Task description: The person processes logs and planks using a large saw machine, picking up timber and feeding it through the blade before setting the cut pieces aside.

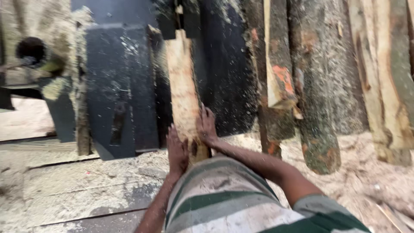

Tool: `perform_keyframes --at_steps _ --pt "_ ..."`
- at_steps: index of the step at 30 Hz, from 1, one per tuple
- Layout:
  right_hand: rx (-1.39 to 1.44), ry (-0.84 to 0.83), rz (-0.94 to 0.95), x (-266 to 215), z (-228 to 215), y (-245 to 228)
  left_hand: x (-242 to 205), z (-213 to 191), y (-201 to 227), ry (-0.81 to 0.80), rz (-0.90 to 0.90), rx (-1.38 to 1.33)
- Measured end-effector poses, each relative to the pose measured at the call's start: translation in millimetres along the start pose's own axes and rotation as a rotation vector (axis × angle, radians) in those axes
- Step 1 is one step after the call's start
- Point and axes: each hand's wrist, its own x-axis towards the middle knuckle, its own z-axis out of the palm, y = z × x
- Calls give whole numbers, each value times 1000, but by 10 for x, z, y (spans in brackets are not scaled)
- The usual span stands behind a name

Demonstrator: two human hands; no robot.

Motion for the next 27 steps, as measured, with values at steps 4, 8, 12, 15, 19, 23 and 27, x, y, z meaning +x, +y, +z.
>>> perform_keyframes --at_steps 4,8,12,15,19,23,27 --pt "631 -108 478 550 -255 32 371 49 39 74 78 -27" --pt "656 -50 477 841 -283 73 679 150 -82 131 154 -23" --pt "695 -123 588 988 -320 36 702 145 -99 133 144 4" --pt "694 -113 549 1129 -431 200 644 57 2 165 149 21" --pt "835 -213 516 785 -535 157 250 -46 35 -8 131 -75" --pt "867 -156 349 41 -857 -159 -599 -220 114 43 236 -64" --pt "961 -95 662 -280 -918 -484 -645 -124 29 48 180 254"
